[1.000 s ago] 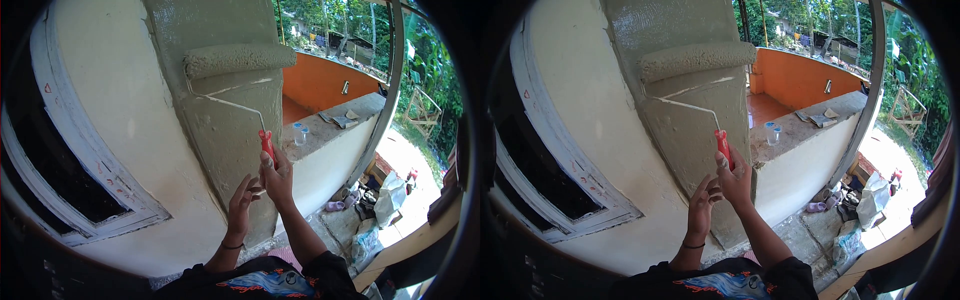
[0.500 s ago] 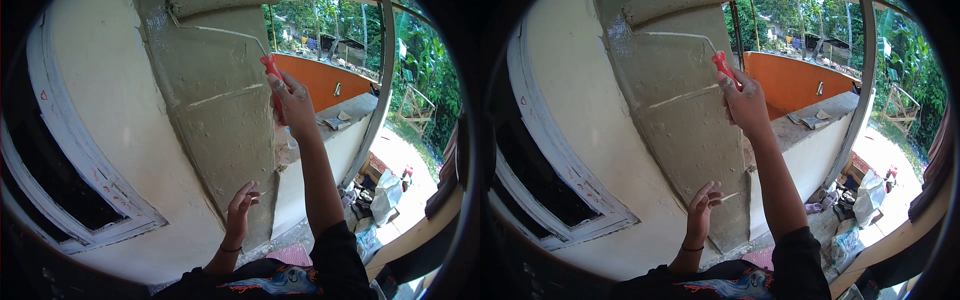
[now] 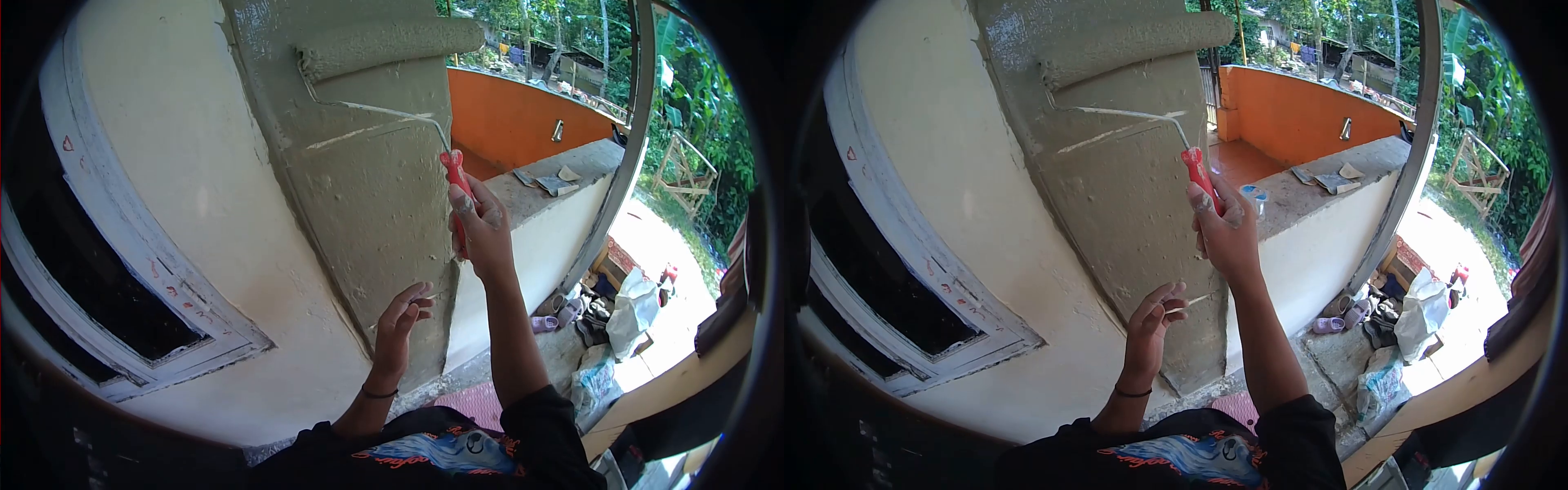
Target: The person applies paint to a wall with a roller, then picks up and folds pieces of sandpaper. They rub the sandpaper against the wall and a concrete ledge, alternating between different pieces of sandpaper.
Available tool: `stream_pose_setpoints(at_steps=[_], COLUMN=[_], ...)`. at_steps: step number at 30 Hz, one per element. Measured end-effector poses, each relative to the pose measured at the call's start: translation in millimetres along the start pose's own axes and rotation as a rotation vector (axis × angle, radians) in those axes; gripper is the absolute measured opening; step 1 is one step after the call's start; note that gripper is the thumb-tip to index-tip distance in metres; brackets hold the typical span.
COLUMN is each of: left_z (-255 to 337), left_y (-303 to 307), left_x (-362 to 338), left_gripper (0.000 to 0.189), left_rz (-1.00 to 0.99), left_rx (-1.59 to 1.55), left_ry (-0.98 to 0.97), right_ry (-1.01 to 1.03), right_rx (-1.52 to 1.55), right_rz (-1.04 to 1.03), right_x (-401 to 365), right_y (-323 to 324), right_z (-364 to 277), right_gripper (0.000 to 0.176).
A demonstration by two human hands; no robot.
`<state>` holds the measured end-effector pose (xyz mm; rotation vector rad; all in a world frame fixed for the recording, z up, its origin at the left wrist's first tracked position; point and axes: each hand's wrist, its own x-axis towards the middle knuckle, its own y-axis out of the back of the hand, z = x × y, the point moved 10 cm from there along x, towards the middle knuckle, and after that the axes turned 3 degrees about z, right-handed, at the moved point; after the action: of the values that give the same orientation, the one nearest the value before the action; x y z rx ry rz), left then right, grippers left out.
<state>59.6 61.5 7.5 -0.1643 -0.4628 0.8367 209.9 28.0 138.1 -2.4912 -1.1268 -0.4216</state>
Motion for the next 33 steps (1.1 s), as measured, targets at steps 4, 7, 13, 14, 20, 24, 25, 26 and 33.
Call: stream_pose_setpoints(at_steps=[4,7,13,14,20,24,25,26,33], left_z=[-3,-4,-2,-2,6,10,12,17,27], left_y=[-2,-4,-11,-13,-21,-6,-5,-1,30], left_x=[-1,-2,-1,-2,-4,-7,-8,-10,-6], left_gripper=[0.054,0.054,0.052,0.052,0.052,0.043,0.043,0.041,0.037], left_rz=[-0.011,-0.015,-0.03,-0.046,-0.059,-0.033,-0.029,0.003,0.118], left_rx=[-0.002,-0.001,0.041,0.049,0.213,0.209,0.209,0.218,0.185], left_ry=[0.002,0.006,-0.02,-0.032,-0.091,-0.135,-0.144,-0.153,-0.215], right_ry=[-0.047,-0.052,-0.027,-0.031,-0.013,0.088,0.086,0.082,0.159], right_rx=[-0.019,0.005,-0.028,-0.027,0.022,-0.074,-0.104,-0.13,-0.111], right_rz=[0.022,0.027,0.074,0.069,0.077,0.123,0.121,0.12,0.088], right_x=[-19,-30,-49,-52,-64,-81,-83,-87,-85], right_y=[5,9,15,14,6,-3,-7,-12,-45], right_z=[16,30,48,50,69,66,67,68,57], right_gripper=[0.046,0.045,0.04,0.04,0.039,0.04,0.039,0.038,0.036])
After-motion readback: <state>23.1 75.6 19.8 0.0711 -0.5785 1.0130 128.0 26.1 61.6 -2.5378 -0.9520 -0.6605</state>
